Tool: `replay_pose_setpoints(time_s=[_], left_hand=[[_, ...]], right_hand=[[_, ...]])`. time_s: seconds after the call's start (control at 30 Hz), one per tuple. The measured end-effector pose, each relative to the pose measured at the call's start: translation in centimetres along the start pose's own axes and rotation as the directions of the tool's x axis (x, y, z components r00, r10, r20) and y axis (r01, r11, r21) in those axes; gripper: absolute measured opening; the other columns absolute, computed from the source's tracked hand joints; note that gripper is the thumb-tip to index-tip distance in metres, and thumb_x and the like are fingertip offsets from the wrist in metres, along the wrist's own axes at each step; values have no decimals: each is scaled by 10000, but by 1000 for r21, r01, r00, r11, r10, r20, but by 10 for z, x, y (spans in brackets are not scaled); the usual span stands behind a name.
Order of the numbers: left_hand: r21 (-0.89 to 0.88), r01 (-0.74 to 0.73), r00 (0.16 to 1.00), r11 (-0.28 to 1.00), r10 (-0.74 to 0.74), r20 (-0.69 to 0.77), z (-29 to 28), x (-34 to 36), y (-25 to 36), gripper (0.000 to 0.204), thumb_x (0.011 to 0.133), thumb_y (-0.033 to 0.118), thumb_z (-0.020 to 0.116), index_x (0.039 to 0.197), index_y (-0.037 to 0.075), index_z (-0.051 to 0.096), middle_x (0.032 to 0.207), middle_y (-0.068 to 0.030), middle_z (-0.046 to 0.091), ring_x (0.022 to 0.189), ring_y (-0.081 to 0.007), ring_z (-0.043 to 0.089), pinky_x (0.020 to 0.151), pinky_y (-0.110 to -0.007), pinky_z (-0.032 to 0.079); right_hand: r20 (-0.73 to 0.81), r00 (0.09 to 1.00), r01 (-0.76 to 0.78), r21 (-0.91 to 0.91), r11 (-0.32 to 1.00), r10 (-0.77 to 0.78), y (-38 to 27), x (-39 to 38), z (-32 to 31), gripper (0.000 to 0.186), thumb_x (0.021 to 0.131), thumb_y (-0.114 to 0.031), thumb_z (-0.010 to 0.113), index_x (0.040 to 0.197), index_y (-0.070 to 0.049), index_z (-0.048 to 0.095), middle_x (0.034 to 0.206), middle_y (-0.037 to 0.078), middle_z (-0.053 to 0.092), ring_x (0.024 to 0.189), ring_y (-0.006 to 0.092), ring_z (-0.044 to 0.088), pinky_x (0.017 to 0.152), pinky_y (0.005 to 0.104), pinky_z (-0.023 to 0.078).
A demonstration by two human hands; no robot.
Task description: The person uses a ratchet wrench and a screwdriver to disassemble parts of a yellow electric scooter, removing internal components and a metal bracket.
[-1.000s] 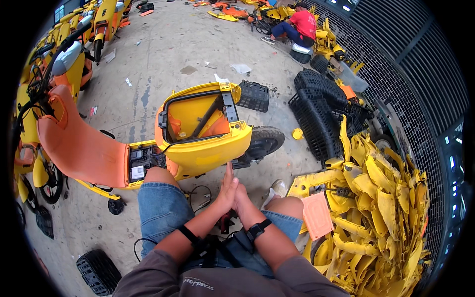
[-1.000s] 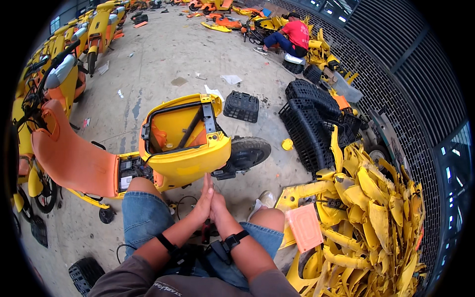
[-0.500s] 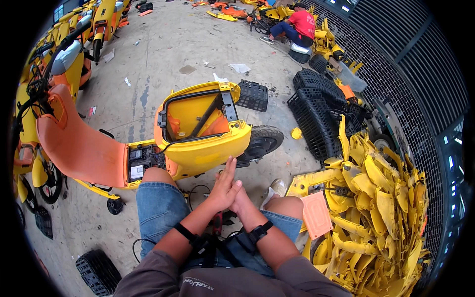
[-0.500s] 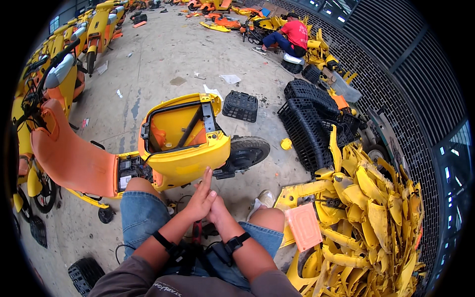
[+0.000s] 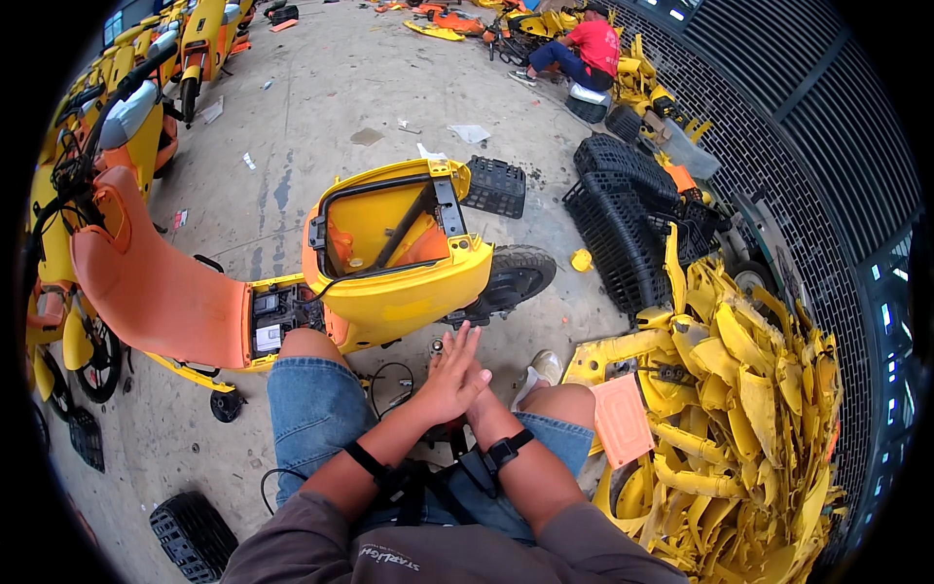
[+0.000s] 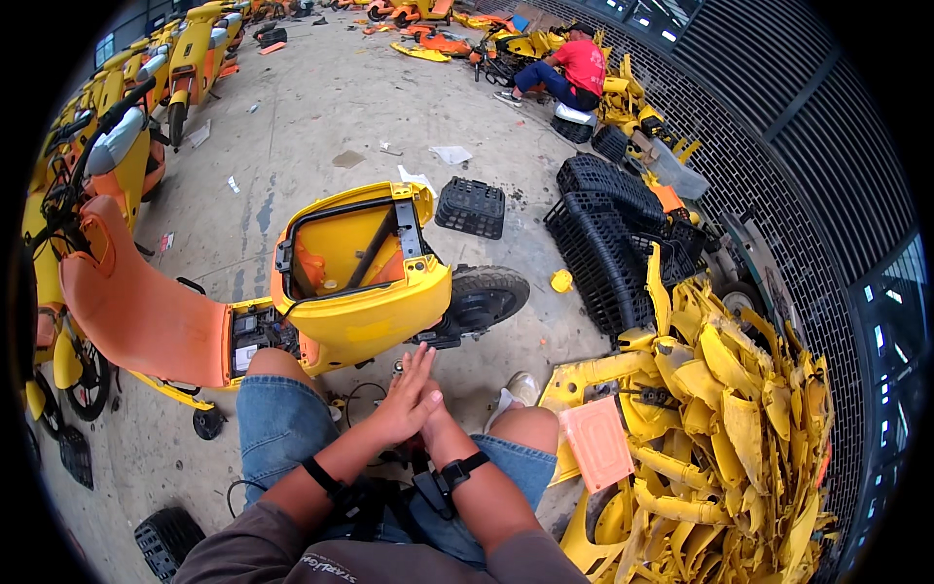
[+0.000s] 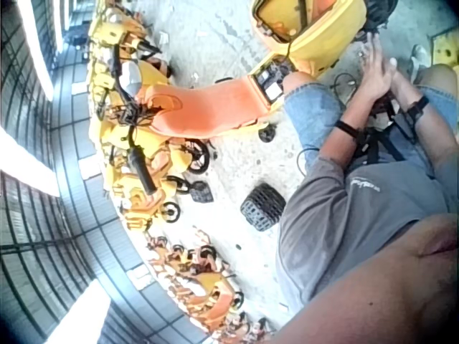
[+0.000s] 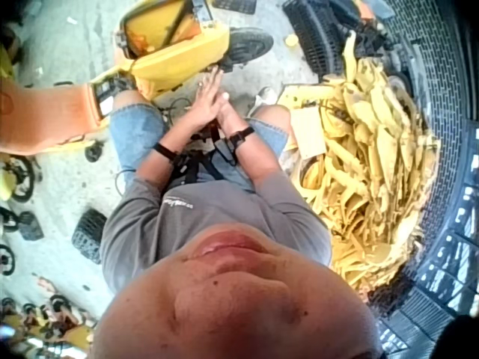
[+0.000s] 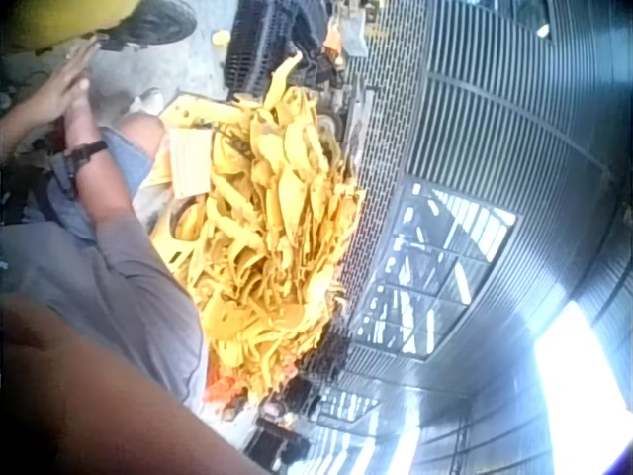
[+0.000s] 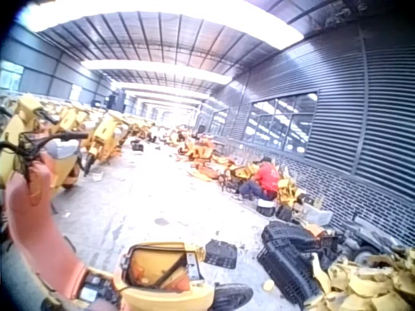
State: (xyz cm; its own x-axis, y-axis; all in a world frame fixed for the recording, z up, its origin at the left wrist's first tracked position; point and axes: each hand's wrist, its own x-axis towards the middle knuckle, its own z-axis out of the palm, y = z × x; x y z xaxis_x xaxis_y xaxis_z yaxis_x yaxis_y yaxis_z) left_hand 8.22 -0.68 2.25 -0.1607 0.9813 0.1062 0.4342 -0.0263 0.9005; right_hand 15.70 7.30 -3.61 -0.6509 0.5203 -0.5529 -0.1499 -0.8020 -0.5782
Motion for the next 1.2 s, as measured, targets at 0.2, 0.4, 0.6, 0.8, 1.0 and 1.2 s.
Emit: replay_pose_setpoints(time_s=[0.2,0.4,0.6,0.8,1.0,1.2], left_hand=[[-394,-42,985,918,-29,-172,1,8,-17,694,1081,333,428,1654,72,138,1696,-223,189,1566,-433,164,1249,-439,165],[-361,10,984,933,-74,-164,2,10,-27,696,1071,338,442,1656,95,153,1695,-215,204,1561,-448,171,1241,-458,185],[-205,-34,994,978,11,-112,16,7,-21,700,1068,358,449,1657,112,162,1711,-201,152,1572,-453,113,1247,-512,141],[-280,-64,995,958,40,-90,18,6,-13,703,1077,373,430,1655,85,150,1718,-185,135,1583,-416,101,1258,-510,84],[-439,9,993,898,-60,-101,12,9,-17,679,1089,376,396,1654,84,160,1704,-198,181,1576,-384,165,1258,-431,144],[-424,25,984,905,-97,-150,4,14,-27,661,1093,342,383,1652,70,157,1679,-218,242,1561,-381,205,1251,-416,174]], right_hand=[[63,998,-24,14,1000,23,5,12,-12,348,1071,-292,512,1244,-23,649,1118,110,682,1014,228,662,877,375,558],[27,999,31,62,998,-32,0,-7,9,343,1070,-268,502,1234,-6,650,1083,116,675,972,227,663,814,384,567],[-132,984,117,-9,993,-117,5,-6,20,364,1076,-275,486,1263,-2,637,1114,121,661,987,233,653,824,391,567],[-103,994,46,48,998,-41,1,10,0,381,1082,-285,476,1295,-3,619,1124,119,651,989,235,650,826,393,567],[-55,997,-45,68,997,48,13,34,-26,401,1087,-295,466,1327,-4,600,1134,117,640,991,238,647,829,395,566],[56,998,-44,140,989,37,7,17,-10,391,1087,-296,468,1338,-16,576,1118,100,630,1002,235,637,864,382,554]])
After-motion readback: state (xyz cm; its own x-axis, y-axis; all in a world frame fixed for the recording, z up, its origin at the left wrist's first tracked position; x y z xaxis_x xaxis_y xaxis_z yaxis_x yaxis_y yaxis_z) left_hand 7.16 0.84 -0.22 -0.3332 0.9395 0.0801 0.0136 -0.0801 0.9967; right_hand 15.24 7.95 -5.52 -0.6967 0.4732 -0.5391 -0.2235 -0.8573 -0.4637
